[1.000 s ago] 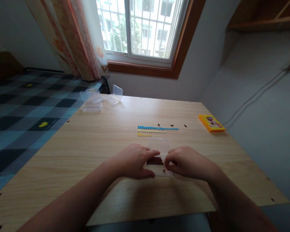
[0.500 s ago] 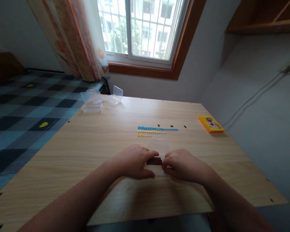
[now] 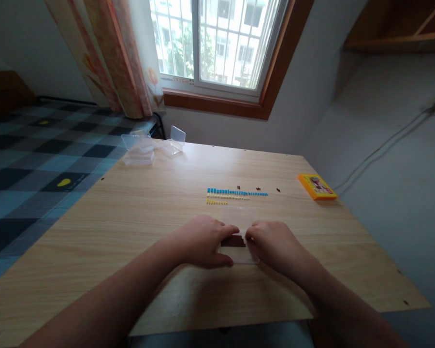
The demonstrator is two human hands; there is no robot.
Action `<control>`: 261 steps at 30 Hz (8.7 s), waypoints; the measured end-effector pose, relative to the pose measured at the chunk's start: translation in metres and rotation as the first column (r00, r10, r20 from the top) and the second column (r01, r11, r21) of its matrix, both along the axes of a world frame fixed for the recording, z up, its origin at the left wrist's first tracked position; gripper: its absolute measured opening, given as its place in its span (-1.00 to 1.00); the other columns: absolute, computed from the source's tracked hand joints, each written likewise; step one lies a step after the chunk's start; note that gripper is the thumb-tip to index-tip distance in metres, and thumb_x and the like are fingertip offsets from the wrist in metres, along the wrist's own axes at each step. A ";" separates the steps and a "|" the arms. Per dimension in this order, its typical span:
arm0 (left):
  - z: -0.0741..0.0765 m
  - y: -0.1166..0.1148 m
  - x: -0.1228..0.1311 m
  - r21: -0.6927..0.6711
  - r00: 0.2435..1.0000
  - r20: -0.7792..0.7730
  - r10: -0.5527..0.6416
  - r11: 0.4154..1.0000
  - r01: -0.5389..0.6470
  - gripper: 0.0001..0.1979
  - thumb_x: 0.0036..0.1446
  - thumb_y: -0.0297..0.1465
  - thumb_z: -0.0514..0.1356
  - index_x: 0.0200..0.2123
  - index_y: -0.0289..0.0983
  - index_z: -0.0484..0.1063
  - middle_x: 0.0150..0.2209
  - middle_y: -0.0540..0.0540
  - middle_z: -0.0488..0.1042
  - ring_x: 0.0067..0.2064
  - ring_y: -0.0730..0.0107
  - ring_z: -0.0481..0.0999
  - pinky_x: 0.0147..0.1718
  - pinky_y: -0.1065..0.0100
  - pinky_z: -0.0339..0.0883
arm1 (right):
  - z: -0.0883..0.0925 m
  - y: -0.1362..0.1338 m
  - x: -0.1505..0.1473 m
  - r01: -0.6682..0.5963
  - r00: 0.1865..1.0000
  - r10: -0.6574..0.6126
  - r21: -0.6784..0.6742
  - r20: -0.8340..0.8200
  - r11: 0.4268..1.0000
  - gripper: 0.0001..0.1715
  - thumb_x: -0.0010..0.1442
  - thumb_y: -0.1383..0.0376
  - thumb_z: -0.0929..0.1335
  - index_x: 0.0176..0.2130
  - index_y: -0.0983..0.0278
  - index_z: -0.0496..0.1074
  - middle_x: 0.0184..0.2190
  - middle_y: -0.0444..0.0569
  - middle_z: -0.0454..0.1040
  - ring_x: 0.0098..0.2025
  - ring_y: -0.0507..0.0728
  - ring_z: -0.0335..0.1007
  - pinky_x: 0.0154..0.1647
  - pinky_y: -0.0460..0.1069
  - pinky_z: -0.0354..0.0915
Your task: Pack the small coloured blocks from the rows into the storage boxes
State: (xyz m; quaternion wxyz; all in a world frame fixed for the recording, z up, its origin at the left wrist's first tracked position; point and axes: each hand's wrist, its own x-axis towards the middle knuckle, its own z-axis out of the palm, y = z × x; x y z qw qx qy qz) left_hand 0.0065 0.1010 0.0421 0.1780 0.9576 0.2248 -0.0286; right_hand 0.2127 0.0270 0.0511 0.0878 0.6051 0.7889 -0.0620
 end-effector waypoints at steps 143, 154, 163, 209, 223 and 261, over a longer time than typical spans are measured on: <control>-0.003 -0.002 0.001 0.057 1.000 -0.001 0.003 0.998 -0.003 -0.42 0.10 -0.04 0.36 0.14 -0.14 0.46 -0.13 -0.16 0.66 -0.17 0.00 0.64 -0.33 0.21 0.35 | 0.002 -0.010 0.016 0.124 0.958 -0.088 0.115 -0.274 0.986 -0.64 0.35 0.16 0.35 -0.43 0.21 0.58 -0.47 -0.07 0.59 -0.44 0.11 0.43 -0.42 0.00 0.05; 0.000 0.001 -0.002 0.038 0.999 0.030 0.010 0.999 -0.011 -0.38 0.09 -0.07 0.36 0.18 -0.18 0.44 -0.11 -0.18 0.66 -0.13 -0.02 0.65 -0.27 0.20 0.38 | -0.028 0.045 0.075 0.489 0.766 0.026 0.609 -0.642 0.625 -0.64 0.36 0.12 0.28 -0.28 0.23 0.59 -0.29 0.05 0.58 -0.14 0.23 0.42 0.03 0.13 0.27; 0.000 0.004 -0.007 0.121 0.999 0.050 -0.011 0.993 0.005 -0.53 0.24 -0.06 0.23 0.10 -0.21 0.44 -0.17 -0.18 0.65 -0.18 0.02 0.64 -0.31 0.23 0.34 | -0.069 0.079 0.093 0.616 0.731 -0.083 0.602 -0.678 0.508 -0.60 0.31 0.28 0.25 -0.03 0.27 0.61 -0.10 0.13 0.51 0.04 0.24 0.36 0.18 0.13 0.24; 0.005 0.015 -0.017 0.298 0.942 0.334 -0.030 0.952 -0.076 -0.84 0.19 -0.41 0.03 -0.46 -0.20 0.22 -0.48 -0.01 0.42 -0.46 0.33 0.38 -0.45 0.30 0.12 | -0.013 0.101 0.111 0.497 0.797 -0.290 0.303 -0.530 0.813 -0.69 0.27 0.22 0.37 -0.16 0.32 0.67 -0.15 0.11 0.65 -0.16 0.18 0.50 -0.10 0.01 0.34; 0.001 0.001 0.000 0.071 1.000 0.019 -0.015 0.997 0.014 -0.42 0.15 0.00 0.31 0.13 -0.22 0.47 -0.15 -0.19 0.65 -0.16 -0.01 0.64 -0.28 0.22 0.37 | 0.003 0.011 0.036 -0.370 0.832 0.314 -0.035 -0.457 0.928 -0.73 0.21 0.44 0.39 -0.21 0.17 0.68 -0.34 -0.10 0.62 -0.33 0.04 0.47 -0.23 -0.08 0.26; 0.000 0.001 0.003 0.036 1.000 -0.009 0.015 0.999 -0.015 -0.36 0.09 -0.03 0.36 0.19 -0.16 0.45 -0.11 -0.17 0.66 -0.12 -0.04 0.64 -0.24 0.19 0.39 | -0.001 0.004 0.034 -0.223 0.942 0.235 0.075 -0.240 0.972 -0.63 0.19 0.46 0.34 -0.19 0.13 0.68 -0.35 -0.07 0.63 -0.36 0.07 0.47 -0.34 -0.05 0.13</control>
